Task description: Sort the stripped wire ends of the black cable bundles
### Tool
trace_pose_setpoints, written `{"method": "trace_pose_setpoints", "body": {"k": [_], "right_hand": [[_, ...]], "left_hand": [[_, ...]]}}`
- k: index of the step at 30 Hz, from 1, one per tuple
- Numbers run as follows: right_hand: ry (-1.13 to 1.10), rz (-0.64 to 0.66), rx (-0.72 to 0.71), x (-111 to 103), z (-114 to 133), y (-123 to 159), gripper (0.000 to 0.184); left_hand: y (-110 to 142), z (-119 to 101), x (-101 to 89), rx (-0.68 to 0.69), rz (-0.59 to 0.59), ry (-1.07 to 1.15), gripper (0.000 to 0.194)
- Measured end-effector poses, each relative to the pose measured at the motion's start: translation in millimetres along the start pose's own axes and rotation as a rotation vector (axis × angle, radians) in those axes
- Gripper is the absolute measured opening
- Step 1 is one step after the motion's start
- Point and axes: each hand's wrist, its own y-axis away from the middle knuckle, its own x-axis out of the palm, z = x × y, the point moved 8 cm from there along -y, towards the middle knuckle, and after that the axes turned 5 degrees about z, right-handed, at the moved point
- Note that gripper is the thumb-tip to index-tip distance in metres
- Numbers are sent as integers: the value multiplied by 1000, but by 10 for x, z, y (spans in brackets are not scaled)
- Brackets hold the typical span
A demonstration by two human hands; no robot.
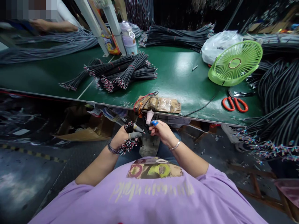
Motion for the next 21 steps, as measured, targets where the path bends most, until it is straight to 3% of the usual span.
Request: {"method": "trace_pose_setpoints", "body": {"k": [6,12,21], "right_hand": [[-205,123,138,137,41,-160,42],[-160,171,41,214,195,-208,28],[-124,118,24,202,204,-165,27]], "left_hand": [[-73,-130,-36,60,-84,81,26],[-156,-187,-8,74,-93,105,28],[-194,-150,3,61,-72,132,26]]}}
